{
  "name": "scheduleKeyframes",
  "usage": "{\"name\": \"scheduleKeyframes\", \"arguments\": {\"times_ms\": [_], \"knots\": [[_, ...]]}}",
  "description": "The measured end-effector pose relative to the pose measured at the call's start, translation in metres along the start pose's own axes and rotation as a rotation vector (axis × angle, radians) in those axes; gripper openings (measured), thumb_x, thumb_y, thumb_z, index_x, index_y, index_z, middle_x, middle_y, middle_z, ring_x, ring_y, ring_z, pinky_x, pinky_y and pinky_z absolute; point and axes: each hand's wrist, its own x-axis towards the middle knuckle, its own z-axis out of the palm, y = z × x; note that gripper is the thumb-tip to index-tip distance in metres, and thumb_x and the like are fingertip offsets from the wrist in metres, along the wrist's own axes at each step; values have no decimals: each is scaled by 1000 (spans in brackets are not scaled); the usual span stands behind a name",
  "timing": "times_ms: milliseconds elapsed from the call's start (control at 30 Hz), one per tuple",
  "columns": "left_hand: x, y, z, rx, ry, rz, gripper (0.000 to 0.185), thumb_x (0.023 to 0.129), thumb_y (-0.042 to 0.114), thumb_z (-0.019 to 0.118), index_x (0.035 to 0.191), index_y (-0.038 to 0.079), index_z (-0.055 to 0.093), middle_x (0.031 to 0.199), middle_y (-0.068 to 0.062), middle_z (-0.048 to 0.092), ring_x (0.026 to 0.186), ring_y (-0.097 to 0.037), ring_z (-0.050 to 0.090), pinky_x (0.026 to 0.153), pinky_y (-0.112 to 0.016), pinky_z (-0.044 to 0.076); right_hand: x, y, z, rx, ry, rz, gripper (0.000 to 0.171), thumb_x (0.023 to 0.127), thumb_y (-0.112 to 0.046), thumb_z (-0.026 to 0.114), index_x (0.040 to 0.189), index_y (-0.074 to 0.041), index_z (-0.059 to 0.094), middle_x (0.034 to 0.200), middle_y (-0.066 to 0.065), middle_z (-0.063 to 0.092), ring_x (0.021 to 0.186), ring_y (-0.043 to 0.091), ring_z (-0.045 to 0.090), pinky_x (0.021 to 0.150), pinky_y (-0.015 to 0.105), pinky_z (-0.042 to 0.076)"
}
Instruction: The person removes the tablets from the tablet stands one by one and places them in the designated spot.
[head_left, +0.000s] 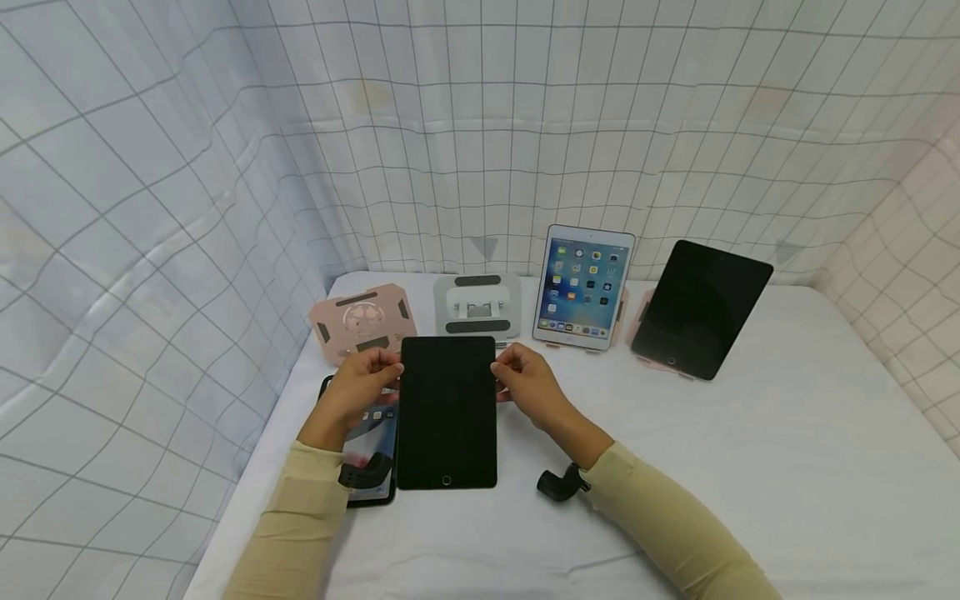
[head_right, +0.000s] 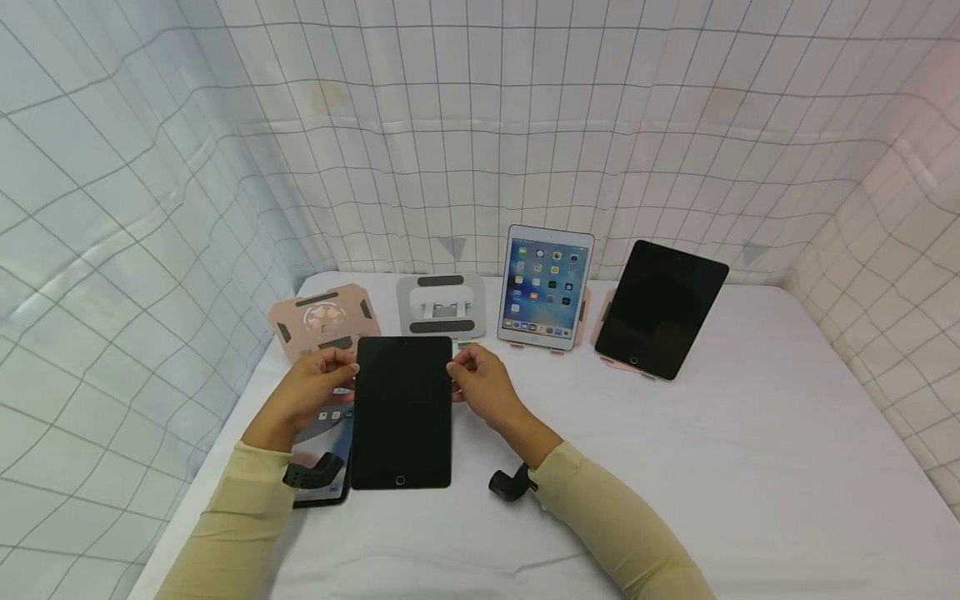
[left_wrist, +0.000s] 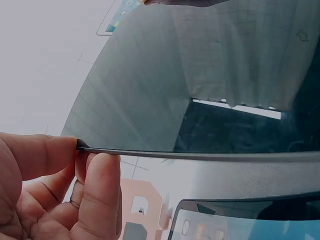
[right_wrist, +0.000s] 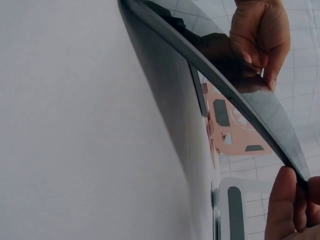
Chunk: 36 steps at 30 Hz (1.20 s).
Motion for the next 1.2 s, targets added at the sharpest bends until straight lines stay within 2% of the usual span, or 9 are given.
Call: {"name": "scheduleKeyframes", "arguments": {"times_ms": [633,767,900,1200], "knots": [[3,-6,3,90,-3,-63,20,103,5,50,119,-6,52,103,-14,58,87,-20,58,71,-27,58,6,7,2,-12,-65,44,6,100,-6,55,99,0,54,82,12,56,71,19,58,60,28,57],[5,-9,5,92,-2,-60,19,102,2,50,117,-9,52,98,-14,58,81,-18,59,68,-26,57,8,11,1,-11,-77,54,6,100,-4,55,98,1,54,83,12,57,71,18,58,59,28,56],[5,-9,8,96,12,-86,18,101,1,50,116,-10,52,92,-12,57,76,-16,57,64,-24,57,9,13,1,-14,-89,71,5,100,-3,55,98,1,54,83,12,57,70,17,59,58,27,56],[7,-11,11,156,36,-126,18,101,1,49,114,-10,54,94,-15,57,75,-17,57,62,-24,56,14,18,1,-52,-101,69,6,98,0,58,96,5,55,77,11,56,64,15,56,57,27,55]]}}
